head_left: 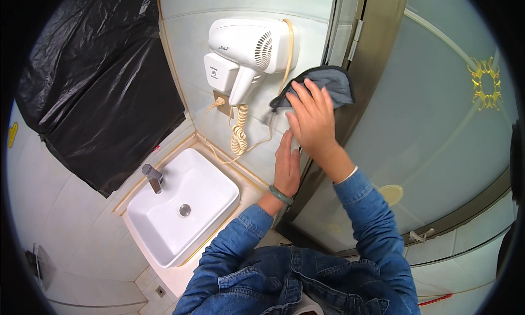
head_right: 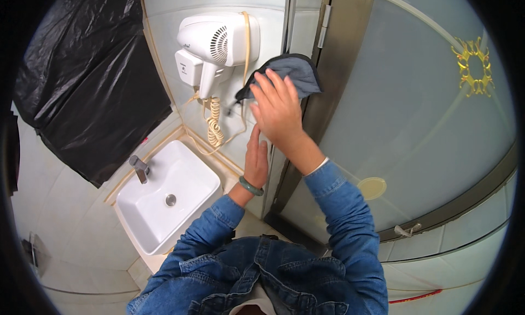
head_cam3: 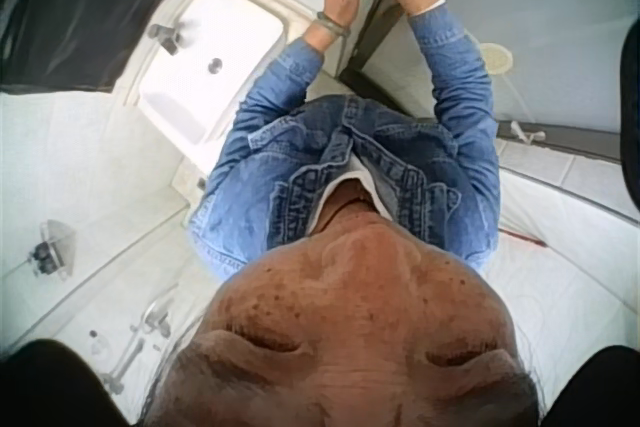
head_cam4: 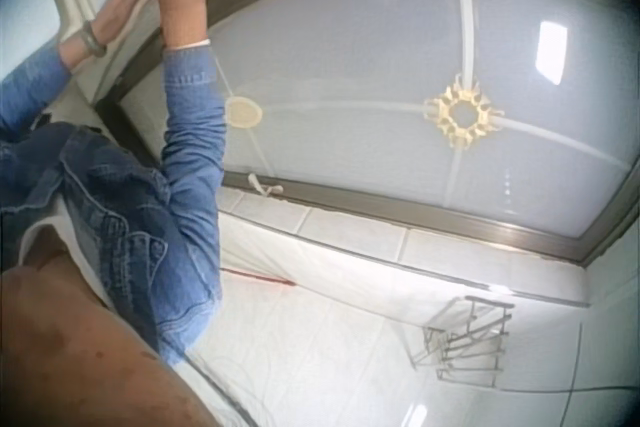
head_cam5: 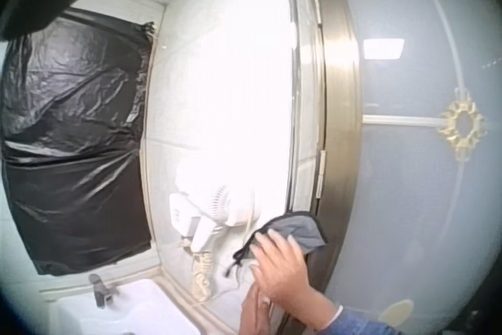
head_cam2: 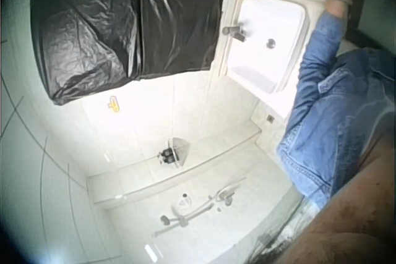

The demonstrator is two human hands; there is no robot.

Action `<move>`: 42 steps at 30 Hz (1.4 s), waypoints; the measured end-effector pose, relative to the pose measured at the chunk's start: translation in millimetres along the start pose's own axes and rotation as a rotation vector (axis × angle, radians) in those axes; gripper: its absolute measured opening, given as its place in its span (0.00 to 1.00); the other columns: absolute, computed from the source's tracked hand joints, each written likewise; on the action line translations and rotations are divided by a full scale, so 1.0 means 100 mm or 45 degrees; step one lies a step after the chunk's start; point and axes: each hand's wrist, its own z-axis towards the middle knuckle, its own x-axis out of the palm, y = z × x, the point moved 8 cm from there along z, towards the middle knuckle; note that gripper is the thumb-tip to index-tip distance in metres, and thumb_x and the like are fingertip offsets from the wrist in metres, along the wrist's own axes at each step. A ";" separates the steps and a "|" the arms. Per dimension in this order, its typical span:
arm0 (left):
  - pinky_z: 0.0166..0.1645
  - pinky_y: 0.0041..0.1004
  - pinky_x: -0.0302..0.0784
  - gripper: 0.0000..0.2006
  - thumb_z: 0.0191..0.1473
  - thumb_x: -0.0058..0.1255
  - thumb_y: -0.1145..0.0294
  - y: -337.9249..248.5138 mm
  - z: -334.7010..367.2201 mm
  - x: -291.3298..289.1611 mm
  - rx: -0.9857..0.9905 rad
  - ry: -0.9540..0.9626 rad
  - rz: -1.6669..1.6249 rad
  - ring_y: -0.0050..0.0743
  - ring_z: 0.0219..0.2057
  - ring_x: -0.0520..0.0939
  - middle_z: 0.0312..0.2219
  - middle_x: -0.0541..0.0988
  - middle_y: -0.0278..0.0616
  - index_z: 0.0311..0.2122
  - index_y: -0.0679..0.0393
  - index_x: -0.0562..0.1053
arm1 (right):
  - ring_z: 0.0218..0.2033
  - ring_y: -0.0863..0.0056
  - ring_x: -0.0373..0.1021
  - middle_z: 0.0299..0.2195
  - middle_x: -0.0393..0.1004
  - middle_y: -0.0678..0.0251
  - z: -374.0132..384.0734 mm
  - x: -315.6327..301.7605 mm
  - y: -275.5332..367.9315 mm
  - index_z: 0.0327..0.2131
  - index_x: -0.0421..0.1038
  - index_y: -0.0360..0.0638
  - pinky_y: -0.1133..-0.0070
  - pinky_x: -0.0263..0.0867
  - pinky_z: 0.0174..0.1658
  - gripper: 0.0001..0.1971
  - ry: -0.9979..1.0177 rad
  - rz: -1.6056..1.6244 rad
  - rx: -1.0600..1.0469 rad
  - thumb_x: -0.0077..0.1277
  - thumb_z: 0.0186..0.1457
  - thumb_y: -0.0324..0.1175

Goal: The person wipes the tiled wall, sink basin, faucet, countertop, and shower door using a small cloth. They move around the bathroom to reach different surfaces and continue wiping until the end of the clip.

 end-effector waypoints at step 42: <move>0.61 0.39 0.59 0.18 0.61 0.38 0.70 0.30 -0.72 -0.44 -0.270 0.049 0.037 0.53 0.57 0.67 0.53 0.70 0.55 0.55 0.63 0.65 | 0.63 0.57 0.53 0.59 0.60 0.53 -0.88 1.41 0.50 0.55 0.64 0.31 0.67 0.50 0.64 0.24 0.661 -0.779 -0.979 0.42 0.54 0.31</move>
